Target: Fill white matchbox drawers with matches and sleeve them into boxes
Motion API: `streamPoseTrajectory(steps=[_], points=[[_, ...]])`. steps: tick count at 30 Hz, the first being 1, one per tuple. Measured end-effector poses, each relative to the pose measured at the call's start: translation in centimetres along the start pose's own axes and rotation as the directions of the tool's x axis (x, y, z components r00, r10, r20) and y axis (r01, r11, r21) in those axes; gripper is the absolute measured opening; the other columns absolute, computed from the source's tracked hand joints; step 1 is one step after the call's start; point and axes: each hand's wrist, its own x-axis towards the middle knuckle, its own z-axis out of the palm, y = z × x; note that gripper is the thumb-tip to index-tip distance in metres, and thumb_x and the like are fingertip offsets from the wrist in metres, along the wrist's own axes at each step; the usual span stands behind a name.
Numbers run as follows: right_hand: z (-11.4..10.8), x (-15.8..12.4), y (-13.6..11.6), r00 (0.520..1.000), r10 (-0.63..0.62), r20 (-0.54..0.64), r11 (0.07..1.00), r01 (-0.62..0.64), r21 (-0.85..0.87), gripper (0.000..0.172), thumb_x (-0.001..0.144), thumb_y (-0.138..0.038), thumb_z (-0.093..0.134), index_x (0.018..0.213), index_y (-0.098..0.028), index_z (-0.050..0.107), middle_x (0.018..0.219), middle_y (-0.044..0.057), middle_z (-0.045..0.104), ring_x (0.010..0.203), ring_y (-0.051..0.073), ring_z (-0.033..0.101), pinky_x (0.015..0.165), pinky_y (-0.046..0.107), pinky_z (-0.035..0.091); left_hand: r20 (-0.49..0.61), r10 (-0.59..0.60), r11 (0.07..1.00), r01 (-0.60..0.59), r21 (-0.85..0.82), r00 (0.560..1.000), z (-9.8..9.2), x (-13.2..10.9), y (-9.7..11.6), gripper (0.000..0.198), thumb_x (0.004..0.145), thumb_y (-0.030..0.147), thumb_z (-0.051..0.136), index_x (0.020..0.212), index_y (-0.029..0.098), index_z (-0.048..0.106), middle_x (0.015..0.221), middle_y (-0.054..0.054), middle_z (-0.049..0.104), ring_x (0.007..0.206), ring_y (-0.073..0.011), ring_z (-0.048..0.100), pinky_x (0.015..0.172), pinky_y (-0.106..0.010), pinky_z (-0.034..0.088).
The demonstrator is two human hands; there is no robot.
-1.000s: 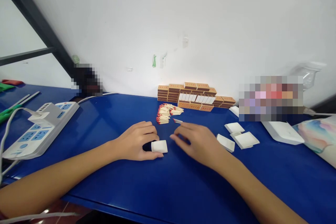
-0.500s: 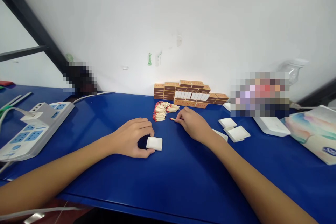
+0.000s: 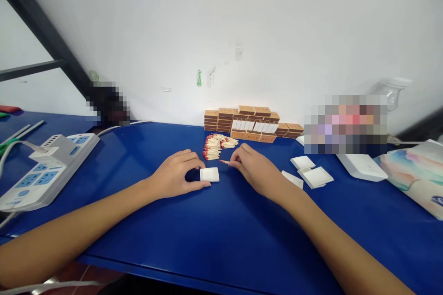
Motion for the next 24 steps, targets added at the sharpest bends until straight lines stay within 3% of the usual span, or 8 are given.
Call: streamPoseTrajectory(steps=[6,11,20,24], points=[[1.8,-0.6,-2.8,0.994,-0.090,0.066,0.991,0.096,-0.093,0.010,0.105,-0.023,0.057,0.095,-0.022,0.059,0.099,0.005,0.065,0.082,0.019,0.066,0.070,0.032,0.051,0.017,0.003,0.996,-0.002,-0.085,1.000,0.2,0.0,0.2,0.060,0.078,0.072,0.078,0.102,0.017,0.074,0.091,-0.004,0.071,0.084,-0.0207,0.063,0.081,-0.035,0.050],[2.7,-0.7,-3.2,0.985,-0.169,0.044,0.961,0.175,-0.216,0.009,0.105,-0.022,0.057,0.096,-0.021,0.060,0.098,0.005,0.066,0.079,0.019,0.065,0.066,0.032,0.049,0.024,0.030,0.996,-0.028,-0.089,0.999,0.2,-0.1,0.3,0.048,0.087,0.062,0.077,0.104,0.017,0.075,0.094,-0.005,0.071,0.087,-0.0206,0.064,0.082,-0.035,0.050],[2.7,-0.7,-3.3,0.987,-0.157,0.025,0.979,0.159,-0.130,0.009,0.104,-0.022,0.061,0.095,-0.021,0.060,0.095,0.004,0.066,0.076,0.018,0.064,0.064,0.030,0.046,0.021,0.032,0.995,-0.030,-0.100,0.999,0.1,0.0,0.2,0.046,0.089,0.060,0.077,0.104,0.017,0.074,0.093,-0.005,0.071,0.086,-0.0205,0.064,0.083,-0.036,0.050],[2.0,-0.9,-3.2,0.985,-0.157,0.073,0.985,0.161,-0.053,0.010,0.106,-0.025,0.057,0.098,-0.022,0.063,0.096,0.004,0.065,0.080,0.019,0.064,0.068,0.031,0.048,0.022,0.028,0.995,-0.025,-0.093,0.999,0.1,0.0,0.2,0.046,0.091,0.061,0.075,0.104,0.017,0.075,0.094,-0.005,0.071,0.087,-0.0209,0.064,0.083,-0.036,0.050]])
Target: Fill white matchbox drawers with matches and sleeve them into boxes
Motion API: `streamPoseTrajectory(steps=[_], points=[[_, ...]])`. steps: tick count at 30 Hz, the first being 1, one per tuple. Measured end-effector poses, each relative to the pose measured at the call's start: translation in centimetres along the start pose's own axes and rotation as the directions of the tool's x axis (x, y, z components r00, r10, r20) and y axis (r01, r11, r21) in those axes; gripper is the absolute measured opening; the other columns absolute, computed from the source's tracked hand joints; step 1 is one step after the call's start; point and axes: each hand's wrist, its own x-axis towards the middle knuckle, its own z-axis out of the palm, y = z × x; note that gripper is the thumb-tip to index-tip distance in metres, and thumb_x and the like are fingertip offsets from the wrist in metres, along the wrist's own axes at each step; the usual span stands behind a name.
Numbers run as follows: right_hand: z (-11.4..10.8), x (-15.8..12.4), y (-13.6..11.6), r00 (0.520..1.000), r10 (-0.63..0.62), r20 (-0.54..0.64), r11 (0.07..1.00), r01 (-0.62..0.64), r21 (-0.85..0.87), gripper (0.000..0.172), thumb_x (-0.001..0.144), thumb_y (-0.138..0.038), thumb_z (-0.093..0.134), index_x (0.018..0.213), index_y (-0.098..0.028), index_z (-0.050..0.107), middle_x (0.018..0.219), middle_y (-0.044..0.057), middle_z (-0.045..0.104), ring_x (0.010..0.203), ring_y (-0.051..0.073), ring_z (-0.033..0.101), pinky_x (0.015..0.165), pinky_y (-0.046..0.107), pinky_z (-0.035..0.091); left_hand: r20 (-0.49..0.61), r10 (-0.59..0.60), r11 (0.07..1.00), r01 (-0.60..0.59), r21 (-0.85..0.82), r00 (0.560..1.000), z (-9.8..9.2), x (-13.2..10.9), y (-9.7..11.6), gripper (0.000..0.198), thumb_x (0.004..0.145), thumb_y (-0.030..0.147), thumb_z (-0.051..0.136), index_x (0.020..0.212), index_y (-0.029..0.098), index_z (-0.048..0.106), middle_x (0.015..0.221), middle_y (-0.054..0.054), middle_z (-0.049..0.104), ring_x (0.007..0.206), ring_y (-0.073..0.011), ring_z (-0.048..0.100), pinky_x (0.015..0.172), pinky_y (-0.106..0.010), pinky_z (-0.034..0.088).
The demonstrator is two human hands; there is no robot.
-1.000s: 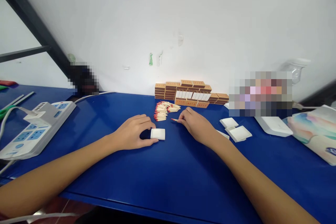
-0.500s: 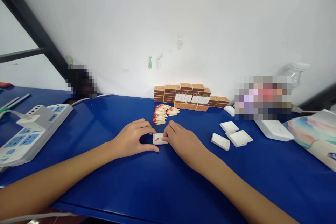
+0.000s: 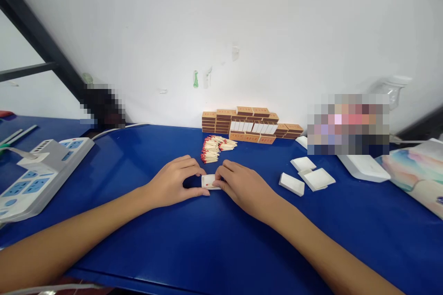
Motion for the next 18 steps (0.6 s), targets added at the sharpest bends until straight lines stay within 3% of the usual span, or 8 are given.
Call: streamPoseTrajectory(steps=[10,18], points=[[-0.48,0.39,0.02,0.998,0.066,0.023,0.979,-0.069,0.190,0.015,0.105,-0.027,0.057,0.092,-0.023,0.065,0.089,0.002,0.064,0.073,0.016,0.060,0.064,0.030,0.046,0.000,-0.010,1.000,0.010,-0.002,1.000,0.03,0.03,0.03,0.042,0.092,0.058,0.074,0.103,0.017,0.074,0.094,-0.005,0.071,0.087,-0.0211,0.064,0.082,-0.036,0.051],[-0.29,0.65,0.03,0.994,0.106,-0.024,0.967,-0.098,0.237,0.014,0.103,-0.029,0.060,0.092,-0.023,0.067,0.085,0.001,0.061,0.070,0.015,0.056,0.064,0.029,0.044,-0.010,0.002,1.000,-0.003,-0.011,1.000,0.01,0.05,0.01,0.039,0.093,0.055,0.075,0.105,0.018,0.074,0.094,-0.005,0.072,0.087,-0.0214,0.065,0.083,-0.037,0.052]])
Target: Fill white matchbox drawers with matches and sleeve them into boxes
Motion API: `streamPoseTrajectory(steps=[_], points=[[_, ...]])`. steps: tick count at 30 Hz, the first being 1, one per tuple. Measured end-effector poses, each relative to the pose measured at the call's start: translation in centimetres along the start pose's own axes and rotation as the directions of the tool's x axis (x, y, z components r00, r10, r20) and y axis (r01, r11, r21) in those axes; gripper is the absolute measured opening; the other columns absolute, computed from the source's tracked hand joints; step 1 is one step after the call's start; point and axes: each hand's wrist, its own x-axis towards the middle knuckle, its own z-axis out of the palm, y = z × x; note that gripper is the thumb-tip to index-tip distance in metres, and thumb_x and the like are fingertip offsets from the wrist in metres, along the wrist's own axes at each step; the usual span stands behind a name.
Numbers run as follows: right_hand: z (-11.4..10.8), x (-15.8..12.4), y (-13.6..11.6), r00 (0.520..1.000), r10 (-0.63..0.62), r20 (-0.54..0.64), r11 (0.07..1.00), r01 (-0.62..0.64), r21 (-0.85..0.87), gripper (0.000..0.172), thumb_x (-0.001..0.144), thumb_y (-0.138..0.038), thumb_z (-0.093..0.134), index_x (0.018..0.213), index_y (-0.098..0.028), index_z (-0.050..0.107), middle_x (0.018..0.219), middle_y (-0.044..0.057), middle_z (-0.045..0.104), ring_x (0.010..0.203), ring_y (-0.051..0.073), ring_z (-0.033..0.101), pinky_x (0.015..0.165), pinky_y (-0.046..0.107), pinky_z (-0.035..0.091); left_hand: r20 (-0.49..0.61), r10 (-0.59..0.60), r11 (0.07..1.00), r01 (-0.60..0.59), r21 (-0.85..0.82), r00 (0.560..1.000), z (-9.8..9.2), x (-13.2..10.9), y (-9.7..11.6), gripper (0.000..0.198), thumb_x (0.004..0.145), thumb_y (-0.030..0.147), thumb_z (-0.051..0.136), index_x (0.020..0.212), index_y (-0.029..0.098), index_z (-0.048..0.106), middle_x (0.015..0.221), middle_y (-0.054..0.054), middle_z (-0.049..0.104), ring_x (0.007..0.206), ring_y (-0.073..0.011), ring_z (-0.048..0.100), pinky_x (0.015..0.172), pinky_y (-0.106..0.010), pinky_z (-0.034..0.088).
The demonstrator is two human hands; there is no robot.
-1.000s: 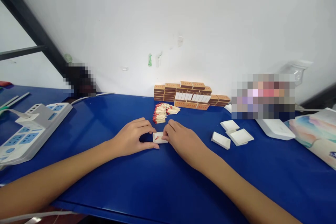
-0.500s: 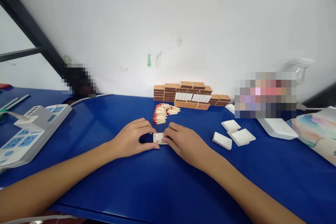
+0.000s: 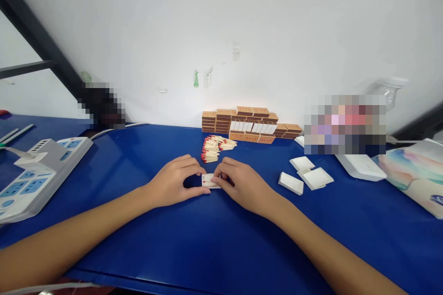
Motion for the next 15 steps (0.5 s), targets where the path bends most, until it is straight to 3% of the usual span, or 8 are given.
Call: streamPoseTrajectory(steps=[5,9,15], points=[[-0.4,2.7,1.4,0.989,-0.038,-0.144,0.998,0.032,-0.049,0.013,0.103,-0.034,0.062,0.103,-0.023,0.067,0.091,0.003,0.062,0.074,0.016,0.056,0.071,0.031,0.046,0.002,-0.014,1.000,0.014,0.005,1.000,0.0,-0.1,-0.2,0.038,0.093,0.053,0.076,0.107,0.018,0.073,0.097,-0.006,0.072,0.091,-0.0221,0.067,0.089,-0.039,0.053],[0.0,4.9,2.3,0.996,-0.062,-0.066,0.984,0.050,-0.172,0.011,0.100,-0.032,0.065,0.106,-0.023,0.067,0.105,0.005,0.062,0.085,0.018,0.061,0.075,0.031,0.047,-0.016,-0.014,1.000,0.014,0.018,1.000,-0.1,-0.1,-0.6,0.038,0.092,0.052,0.076,0.107,0.018,0.073,0.098,-0.006,0.072,0.091,-0.0220,0.068,0.096,-0.042,0.053],[0.3,5.5,2.6,0.998,-0.053,-0.020,0.977,0.048,-0.209,0.009,0.100,-0.028,0.064,0.093,-0.022,0.063,0.101,0.005,0.063,0.086,0.019,0.062,0.074,0.031,0.047,0.006,-0.026,0.999,0.025,0.046,1.000,-0.1,-0.1,-0.9,0.039,0.093,0.053,0.076,0.109,0.018,0.073,0.099,-0.006,0.072,0.094,-0.0230,0.069,0.101,-0.044,0.053]])
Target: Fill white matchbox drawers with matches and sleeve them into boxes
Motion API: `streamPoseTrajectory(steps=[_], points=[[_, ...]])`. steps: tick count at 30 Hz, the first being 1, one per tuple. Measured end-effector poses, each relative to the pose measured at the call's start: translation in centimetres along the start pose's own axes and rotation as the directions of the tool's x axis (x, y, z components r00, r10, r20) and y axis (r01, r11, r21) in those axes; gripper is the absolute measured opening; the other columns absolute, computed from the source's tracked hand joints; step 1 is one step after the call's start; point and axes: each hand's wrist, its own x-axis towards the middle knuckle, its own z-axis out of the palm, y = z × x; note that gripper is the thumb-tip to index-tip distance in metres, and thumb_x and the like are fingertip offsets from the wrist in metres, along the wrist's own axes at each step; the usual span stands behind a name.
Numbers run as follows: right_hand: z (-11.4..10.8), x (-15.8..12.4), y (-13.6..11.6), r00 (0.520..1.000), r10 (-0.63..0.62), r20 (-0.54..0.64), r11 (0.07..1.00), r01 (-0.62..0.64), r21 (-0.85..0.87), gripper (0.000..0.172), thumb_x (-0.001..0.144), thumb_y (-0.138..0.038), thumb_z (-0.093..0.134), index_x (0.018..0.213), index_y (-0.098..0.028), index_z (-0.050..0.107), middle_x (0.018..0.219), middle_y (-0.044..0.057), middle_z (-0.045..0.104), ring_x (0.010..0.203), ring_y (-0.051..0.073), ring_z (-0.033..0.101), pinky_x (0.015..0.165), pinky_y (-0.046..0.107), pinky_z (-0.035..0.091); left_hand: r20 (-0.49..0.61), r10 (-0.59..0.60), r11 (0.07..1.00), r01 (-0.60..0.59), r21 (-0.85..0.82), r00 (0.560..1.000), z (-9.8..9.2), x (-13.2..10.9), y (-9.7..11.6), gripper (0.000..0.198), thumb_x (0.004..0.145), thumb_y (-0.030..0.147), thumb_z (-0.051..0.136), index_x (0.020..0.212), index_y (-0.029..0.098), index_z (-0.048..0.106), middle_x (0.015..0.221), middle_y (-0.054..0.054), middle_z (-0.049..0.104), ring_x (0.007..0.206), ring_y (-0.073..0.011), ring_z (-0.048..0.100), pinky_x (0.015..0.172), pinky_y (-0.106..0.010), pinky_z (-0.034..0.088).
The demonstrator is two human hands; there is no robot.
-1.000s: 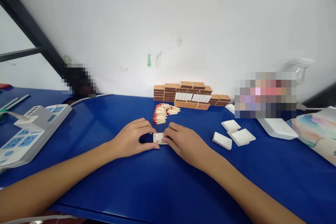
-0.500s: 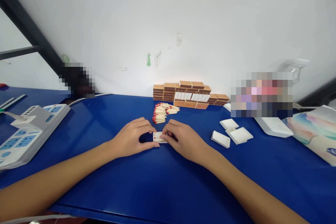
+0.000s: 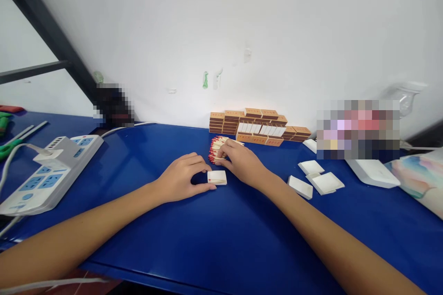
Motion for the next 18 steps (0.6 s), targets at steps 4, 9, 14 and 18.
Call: streamPoseTrajectory(steps=[4,9,14,18], points=[[-0.17,0.00,-0.17,0.999,0.006,0.031,0.998,-0.004,-0.065,0.010,0.102,-0.027,0.061,0.093,-0.021,0.062,0.103,0.006,0.063,0.088,0.020,0.062,0.074,0.032,0.046,0.001,0.004,1.000,-0.004,0.009,1.000,-0.01,0.04,0.01,0.037,0.093,0.052,0.075,0.108,0.018,0.073,0.100,-0.006,0.072,0.094,-0.0225,0.068,0.103,-0.045,0.051],[-0.27,0.33,-0.36,0.998,0.028,0.060,0.990,-0.020,-0.140,0.012,0.102,-0.027,0.061,0.091,-0.021,0.061,0.102,0.008,0.064,0.085,0.021,0.063,0.071,0.033,0.046,-0.011,0.027,0.999,-0.027,0.019,1.000,-0.18,0.10,-0.06,0.037,0.094,0.051,0.075,0.107,0.017,0.073,0.098,-0.006,0.072,0.091,-0.0224,0.066,0.091,-0.040,0.054],[-0.48,-0.03,-0.37,0.998,0.025,0.064,0.984,-0.013,-0.180,0.016,0.104,-0.030,0.059,0.090,-0.021,0.060,0.100,0.008,0.066,0.083,0.020,0.064,0.070,0.032,0.048,-0.003,0.031,0.999,-0.031,0.026,1.000,-0.25,0.13,0.01,0.037,0.093,0.050,0.075,0.107,0.016,0.074,0.097,-0.006,0.071,0.090,-0.0225,0.065,0.088,-0.039,0.053],[-0.32,-0.24,-0.52,0.998,0.004,0.057,0.976,0.008,-0.216,0.019,0.107,-0.031,0.055,0.092,-0.021,0.061,0.103,0.009,0.068,0.087,0.020,0.065,0.074,0.032,0.050,0.000,0.036,0.999,-0.036,0.017,0.999,-0.22,0.15,0.04,0.037,0.093,0.050,0.076,0.107,0.016,0.074,0.098,-0.006,0.071,0.090,-0.0219,0.066,0.093,-0.040,0.053]])
